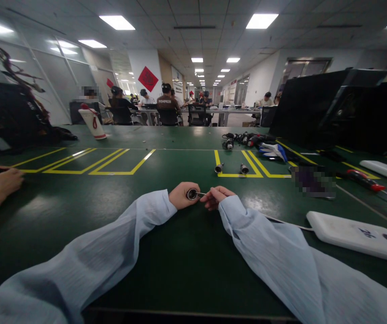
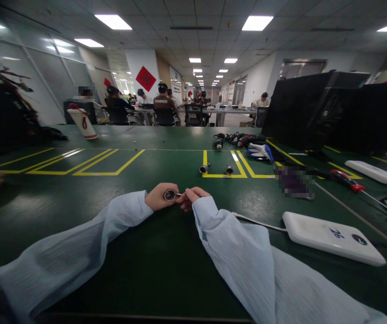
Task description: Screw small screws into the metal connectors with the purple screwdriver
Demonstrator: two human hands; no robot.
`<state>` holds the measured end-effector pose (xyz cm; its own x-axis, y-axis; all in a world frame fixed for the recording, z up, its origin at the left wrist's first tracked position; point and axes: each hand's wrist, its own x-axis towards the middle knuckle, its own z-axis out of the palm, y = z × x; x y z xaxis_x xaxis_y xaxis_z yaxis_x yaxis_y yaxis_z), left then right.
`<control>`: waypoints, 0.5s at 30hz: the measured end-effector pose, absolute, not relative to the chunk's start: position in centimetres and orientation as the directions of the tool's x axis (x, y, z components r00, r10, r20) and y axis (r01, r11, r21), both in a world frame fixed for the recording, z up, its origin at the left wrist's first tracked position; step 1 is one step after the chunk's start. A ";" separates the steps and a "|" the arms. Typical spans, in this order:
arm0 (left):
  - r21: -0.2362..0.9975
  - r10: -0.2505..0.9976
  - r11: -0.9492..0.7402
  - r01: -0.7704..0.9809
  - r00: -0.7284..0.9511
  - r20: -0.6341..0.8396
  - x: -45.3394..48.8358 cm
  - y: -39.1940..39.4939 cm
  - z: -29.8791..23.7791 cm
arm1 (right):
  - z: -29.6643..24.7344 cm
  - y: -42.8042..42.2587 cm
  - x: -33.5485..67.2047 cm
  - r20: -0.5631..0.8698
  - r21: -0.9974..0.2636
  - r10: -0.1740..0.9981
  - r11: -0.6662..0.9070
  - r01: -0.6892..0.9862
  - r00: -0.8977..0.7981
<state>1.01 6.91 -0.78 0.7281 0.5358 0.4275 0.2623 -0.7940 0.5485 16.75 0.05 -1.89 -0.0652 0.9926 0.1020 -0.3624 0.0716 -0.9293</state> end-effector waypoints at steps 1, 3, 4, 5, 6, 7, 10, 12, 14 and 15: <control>0.555 0.541 -0.790 0.262 0.724 0.428 1.0 6.9 -0.7 | -2.0 0.1 16.7 0.095 -0.928 0.993 0.063 -0.366 -0.070; 0.564 0.549 -0.784 0.260 0.715 0.433 1.0 6.9 -0.7 | -2.0 0.2 16.8 0.088 -0.927 0.993 0.051 -0.372 -0.084; 0.566 0.550 -0.783 0.259 0.713 0.434 1.0 6.9 -0.7 | -2.0 0.2 16.8 0.090 -0.927 0.992 0.049 -0.372 -0.093; 0.566 0.549 -0.783 0.258 0.715 0.433 1.0 6.9 -0.6 | -2.0 0.1 16.8 0.092 -0.927 0.990 0.048 -0.371 -0.103; 0.564 0.545 -0.785 0.257 0.720 0.431 1.0 6.9 -0.6 | -1.9 0.0 16.7 0.097 -0.929 0.989 0.050 -0.366 -0.112; 0.559 0.537 -0.789 0.254 0.727 0.427 1.0 6.9 -0.6 | -1.8 -0.1 16.7 0.105 -0.934 0.988 0.057 -0.354 -0.116; 0.542 0.507 -0.804 0.245 0.758 0.410 0.9 6.9 -0.7 | -1.7 -0.4 16.4 0.134 -0.951 0.985 0.098 -0.294 -0.105; 0.530 0.497 -0.812 0.245 0.767 0.406 0.9 7.0 -0.8 | -1.7 -0.4 16.3 0.140 -0.955 0.984 0.106 -0.277 -0.106; 0.520 0.497 -0.816 0.252 0.766 0.408 0.9 7.0 -0.9 | -1.8 -0.2 16.4 0.122 -0.948 0.984 0.077 -0.309 -0.129; 0.517 0.498 -0.817 0.256 0.764 0.409 0.9 7.0 -0.9 | -1.9 0.0 16.5 0.107 -0.942 0.984 0.054 -0.331 -0.145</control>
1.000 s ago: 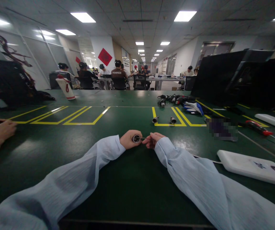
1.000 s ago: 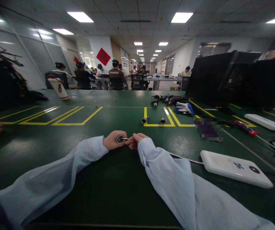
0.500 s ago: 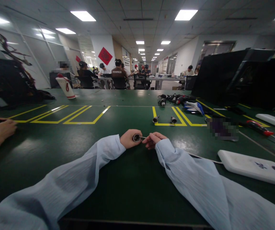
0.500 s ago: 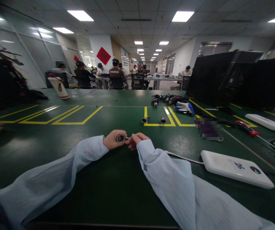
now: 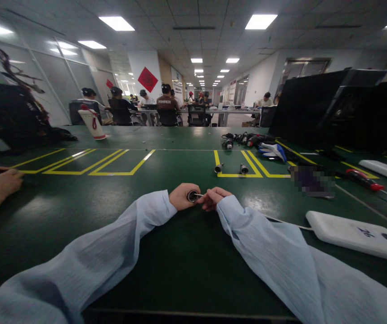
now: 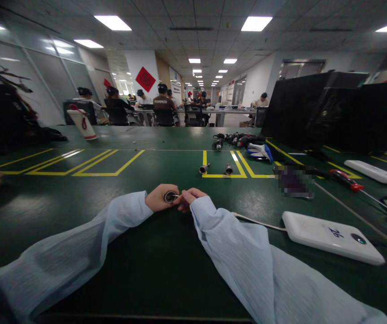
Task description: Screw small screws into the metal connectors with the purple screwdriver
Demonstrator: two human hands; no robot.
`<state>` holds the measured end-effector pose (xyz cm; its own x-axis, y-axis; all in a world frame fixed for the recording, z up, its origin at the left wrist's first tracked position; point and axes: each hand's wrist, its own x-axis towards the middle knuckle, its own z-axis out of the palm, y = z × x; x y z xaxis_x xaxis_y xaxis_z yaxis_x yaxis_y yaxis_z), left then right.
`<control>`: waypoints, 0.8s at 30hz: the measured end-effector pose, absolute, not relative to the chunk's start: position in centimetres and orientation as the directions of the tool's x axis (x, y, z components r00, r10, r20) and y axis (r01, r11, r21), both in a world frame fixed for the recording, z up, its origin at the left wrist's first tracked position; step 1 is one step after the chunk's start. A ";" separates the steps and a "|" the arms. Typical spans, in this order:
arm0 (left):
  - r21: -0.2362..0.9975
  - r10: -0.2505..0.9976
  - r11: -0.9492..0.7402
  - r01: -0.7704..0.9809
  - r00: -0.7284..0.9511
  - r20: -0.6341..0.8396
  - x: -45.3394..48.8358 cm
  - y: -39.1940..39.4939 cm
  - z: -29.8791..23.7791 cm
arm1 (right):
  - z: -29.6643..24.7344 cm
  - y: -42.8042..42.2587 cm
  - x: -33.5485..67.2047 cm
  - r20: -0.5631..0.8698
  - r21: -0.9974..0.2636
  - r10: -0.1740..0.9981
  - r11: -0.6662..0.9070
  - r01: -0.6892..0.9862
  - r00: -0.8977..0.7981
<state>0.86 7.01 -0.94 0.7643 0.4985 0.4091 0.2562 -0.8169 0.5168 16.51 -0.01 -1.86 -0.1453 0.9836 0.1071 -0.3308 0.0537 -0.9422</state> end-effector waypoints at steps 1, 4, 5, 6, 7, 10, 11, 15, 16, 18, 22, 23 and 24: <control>0.514 0.499 -0.818 0.259 0.764 0.409 0.9 7.0 -1.0 | -1.9 0.2 16.6 0.092 -0.936 0.983 0.030 -0.351 -0.161; 0.504 0.492 -0.824 0.258 0.768 0.410 0.9 7.0 -1.0 | -2.1 0.5 17.0 0.070 -0.926 0.979 -0.009 -0.379 -0.194; 0.500 0.488 -0.827 0.256 0.769 0.413 0.9 7.0 -1.0 | -2.1 0.6 17.1 0.072 -0.924 0.978 -0.009 -0.383 -0.197; 0.495 0.484 -0.831 0.254 0.769 0.418 0.9 7.0 -0.9 | -2.0 0.5 17.2 0.075 -0.922 0.977 -0.007 -0.387 -0.198; 0.491 0.482 -0.834 0.253 0.767 0.424 0.9 7.0 -0.9 | -2.0 0.4 17.2 0.077 -0.921 0.978 -0.005 -0.388 -0.194; 0.486 0.495 -0.832 0.268 0.756 0.429 0.9 7.0 -0.8 | -1.6 0.1 17.4 0.078 -0.926 0.985 0.015 -0.377 -0.154; 0.486 0.501 -0.829 0.277 0.753 0.426 1.0 6.9 -0.8 | -1.5 -0.1 17.4 0.085 -0.930 0.988 0.031 -0.367 -0.130; 0.486 0.524 -0.820 0.304 0.741 0.420 1.0 6.9 -0.8 | -1.3 -0.5 17.0 0.146 -0.956 0.988 0.130 -0.263 -0.042; 0.486 0.530 -0.817 0.310 0.735 0.423 1.0 6.9 -0.8 | -1.3 -0.6 16.8 0.161 -0.965 0.986 0.151 -0.216 -0.030; 0.490 0.548 -0.809 0.325 0.719 0.427 1.0 6.9 -0.8 | -1.5 -0.8 16.4 0.199 -0.976 0.980 0.197 -0.098 -0.014; 0.508 0.582 -0.788 0.348 0.690 0.431 1.0 7.0 -0.9 | -2.4 -1.0 15.7 0.383 -0.900 0.923 0.379 0.216 -0.023; 0.513 0.590 -0.783 0.350 0.680 0.436 1.0 7.0 -0.9 | -2.7 -0.9 15.6 0.464 -0.841 0.885 0.457 0.289 -0.050; 0.519 0.596 -0.779 0.352 0.671 0.441 1.0 7.0 -0.9 | -2.9 -0.9 15.5 0.544 -0.768 0.834 0.538 0.348 -0.091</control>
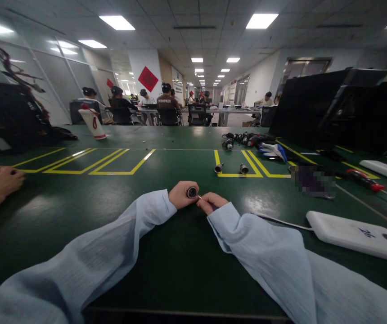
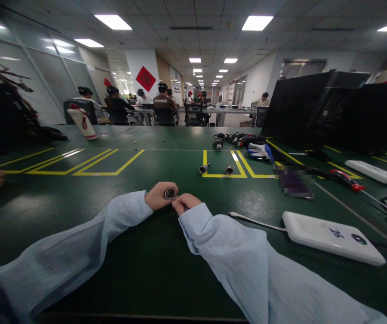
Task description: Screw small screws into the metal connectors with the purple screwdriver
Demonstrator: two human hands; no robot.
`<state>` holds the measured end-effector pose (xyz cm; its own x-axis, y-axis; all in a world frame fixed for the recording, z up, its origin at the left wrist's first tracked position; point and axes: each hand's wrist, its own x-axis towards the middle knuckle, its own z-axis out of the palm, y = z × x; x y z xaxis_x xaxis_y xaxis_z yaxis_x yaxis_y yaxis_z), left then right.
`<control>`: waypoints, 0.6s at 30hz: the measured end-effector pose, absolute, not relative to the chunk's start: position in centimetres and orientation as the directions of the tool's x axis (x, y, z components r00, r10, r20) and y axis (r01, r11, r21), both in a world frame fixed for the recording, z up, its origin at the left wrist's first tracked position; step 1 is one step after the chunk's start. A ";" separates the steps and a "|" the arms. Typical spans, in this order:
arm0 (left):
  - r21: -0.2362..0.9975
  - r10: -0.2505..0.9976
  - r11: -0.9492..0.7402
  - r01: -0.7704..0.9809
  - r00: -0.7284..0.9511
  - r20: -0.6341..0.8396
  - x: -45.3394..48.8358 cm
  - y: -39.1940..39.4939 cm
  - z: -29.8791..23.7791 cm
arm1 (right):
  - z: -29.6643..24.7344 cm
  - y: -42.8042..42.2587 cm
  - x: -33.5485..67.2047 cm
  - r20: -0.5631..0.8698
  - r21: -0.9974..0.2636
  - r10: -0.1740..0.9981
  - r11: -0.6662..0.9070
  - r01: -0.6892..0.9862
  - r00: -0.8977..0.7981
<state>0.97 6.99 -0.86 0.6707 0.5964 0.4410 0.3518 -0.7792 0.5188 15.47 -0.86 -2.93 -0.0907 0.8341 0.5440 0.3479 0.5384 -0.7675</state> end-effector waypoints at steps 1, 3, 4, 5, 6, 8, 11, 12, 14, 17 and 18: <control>0.524 0.602 -0.776 0.352 0.661 0.447 1.0 7.0 -0.8 | -3.2 -0.7 15.4 0.613 -0.689 0.778 0.612 0.389 -0.138; 0.533 0.608 -0.771 0.348 0.652 0.454 1.0 7.0 -0.8 | -3.5 -0.5 15.3 0.690 -0.564 0.689 0.704 0.431 -0.222; 0.537 0.607 -0.771 0.342 0.651 0.456 1.0 7.0 -0.8 | -3.6 -0.4 15.2 0.703 -0.530 0.668 0.722 0.445 -0.246; 0.540 0.605 -0.771 0.337 0.652 0.458 1.0 7.0 -0.8 | -3.7 -0.3 15.2 0.709 -0.510 0.657 0.729 0.457 -0.257; 0.543 0.603 -0.771 0.332 0.653 0.458 1.0 7.0 -0.7 | -3.7 -0.3 15.2 0.710 -0.500 0.654 0.730 0.465 -0.261; 0.548 0.604 -0.769 0.330 0.655 0.454 1.0 7.0 -0.7 | -3.6 -0.3 15.2 0.708 -0.493 0.652 0.730 0.473 -0.269; 0.545 0.611 -0.765 0.342 0.651 0.450 1.0 6.9 -0.7 | -3.5 -0.5 15.2 0.707 -0.486 0.652 0.729 0.481 -0.274; 0.538 0.613 -0.767 0.350 0.646 0.454 1.0 6.9 -0.7 | -3.5 -0.5 15.2 0.707 -0.486 0.653 0.728 0.484 -0.273; 0.508 0.613 -0.776 0.374 0.635 0.470 1.0 6.8 -0.8 | -3.5 -0.5 15.3 0.708 -0.491 0.656 0.724 0.484 -0.262; 0.434 0.601 -0.797 0.421 0.621 0.503 1.1 6.7 -0.8 | -3.8 -0.3 15.3 0.706 -0.517 0.668 0.714 0.472 -0.236; 0.409 0.593 -0.805 0.431 0.621 0.512 1.1 6.6 -0.8 | -3.9 -0.3 15.3 0.707 -0.529 0.671 0.712 0.462 -0.225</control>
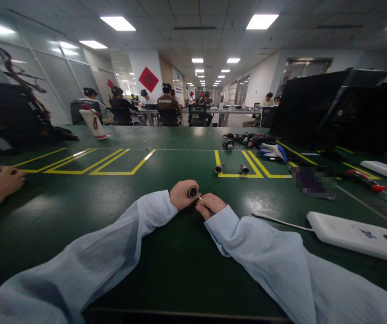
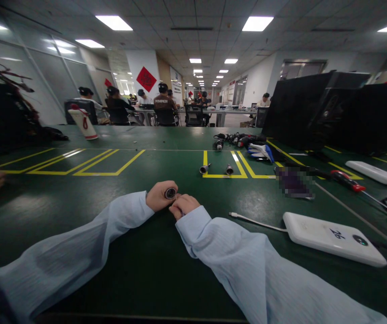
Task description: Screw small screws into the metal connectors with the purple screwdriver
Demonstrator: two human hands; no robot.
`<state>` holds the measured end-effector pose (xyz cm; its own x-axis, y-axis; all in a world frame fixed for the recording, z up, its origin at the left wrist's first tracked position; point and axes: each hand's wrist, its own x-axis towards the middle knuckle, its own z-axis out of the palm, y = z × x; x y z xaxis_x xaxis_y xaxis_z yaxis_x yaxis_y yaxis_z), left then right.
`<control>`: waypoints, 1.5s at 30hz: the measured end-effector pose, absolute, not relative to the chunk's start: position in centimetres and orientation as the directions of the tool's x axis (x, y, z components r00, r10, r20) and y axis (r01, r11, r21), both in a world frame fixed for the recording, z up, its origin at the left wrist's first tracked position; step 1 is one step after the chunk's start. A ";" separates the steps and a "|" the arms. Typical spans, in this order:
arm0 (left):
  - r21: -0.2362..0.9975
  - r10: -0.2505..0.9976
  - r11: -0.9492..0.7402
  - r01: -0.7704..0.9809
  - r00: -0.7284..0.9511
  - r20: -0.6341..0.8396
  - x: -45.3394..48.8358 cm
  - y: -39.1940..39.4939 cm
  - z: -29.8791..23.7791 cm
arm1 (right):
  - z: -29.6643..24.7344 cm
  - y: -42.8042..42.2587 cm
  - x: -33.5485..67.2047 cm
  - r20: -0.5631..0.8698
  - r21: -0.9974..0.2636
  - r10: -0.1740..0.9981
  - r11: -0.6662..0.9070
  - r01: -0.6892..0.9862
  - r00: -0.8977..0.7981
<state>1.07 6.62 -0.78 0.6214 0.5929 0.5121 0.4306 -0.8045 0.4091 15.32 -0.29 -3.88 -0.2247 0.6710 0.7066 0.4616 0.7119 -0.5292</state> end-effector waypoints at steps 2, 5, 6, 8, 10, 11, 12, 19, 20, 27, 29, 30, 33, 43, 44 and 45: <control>0.371 0.567 -0.823 0.429 0.634 0.526 1.0 6.6 -0.8 | -3.9 -0.3 15.3 0.711 -0.563 0.676 0.713 0.419 -0.195; 0.359 0.529 -0.848 0.390 0.655 0.539 0.9 6.6 -0.8 | -3.5 -0.6 15.3 0.659 -0.691 0.745 0.654 0.308 -0.106; 0.366 0.524 -0.851 0.377 0.657 0.542 0.9 6.6 -0.8 | -3.3 -0.7 15.3 0.601 -0.759 0.796 0.598 0.259 -0.078; 0.388 0.526 -0.848 0.360 0.652 0.546 0.8 6.7 -0.7 | -2.9 -0.9 15.3 0.449 -0.881 0.892 0.451 0.146 -0.047; 0.413 0.537 -0.840 0.351 0.646 0.543 0.8 6.7 -0.7 | -2.7 -1.0 15.4 0.339 -0.939 0.940 0.341 0.044 -0.048; 0.426 0.543 -0.835 0.348 0.642 0.540 0.8 6.7 -0.7 | -2.7 -1.0 15.3 0.321 -0.947 0.946 0.322 0.014 -0.051; 0.440 0.551 -0.829 0.344 0.637 0.539 0.8 6.7 -0.7 | -2.8 -0.9 15.3 0.326 -0.945 0.944 0.326 0.004 -0.050; 0.576 0.616 -0.759 0.302 0.620 0.486 0.9 7.0 -0.9 | -3.3 -0.6 15.3 0.583 -0.784 0.807 0.588 0.196 -0.091; 0.591 0.621 -0.751 0.296 0.623 0.477 0.9 7.1 -0.9 | -3.3 -0.6 15.3 0.607 -0.763 0.789 0.612 0.209 -0.096; 0.610 0.630 -0.736 0.295 0.628 0.457 0.9 7.0 -0.8 | -3.0 -0.6 15.5 0.636 -0.732 0.765 0.639 0.237 -0.101; 0.560 0.613 -0.761 0.327 0.647 0.454 1.0 7.0 -0.8 | -2.8 -0.7 15.7 0.604 -0.747 0.791 0.605 0.276 -0.100; 0.531 0.601 -0.775 0.343 0.661 0.449 1.0 7.0 -0.8 | -2.7 -0.8 15.8 0.583 -0.757 0.807 0.582 0.295 -0.097; 0.476 0.571 -0.801 0.364 0.705 0.421 1.0 6.9 -0.8 | -2.3 -1.1 16.1 0.545 -0.782 0.835 0.539 0.313 -0.079; 0.383 0.449 -0.877 0.290 0.778 0.440 0.9 6.8 -0.8 | -2.3 -1.1 15.8 0.589 -0.722 0.807 0.544 0.426 -0.032; 0.368 0.435 -0.886 0.281 0.778 0.453 0.9 6.9 -0.8 | -2.2 -1.2 15.8 0.615 -0.688 0.788 0.556 0.467 -0.031; 0.354 0.425 -0.893 0.278 0.780 0.460 0.9 6.9 -0.8 | -2.1 -1.3 15.8 0.635 -0.658 0.771 0.563 0.500 -0.033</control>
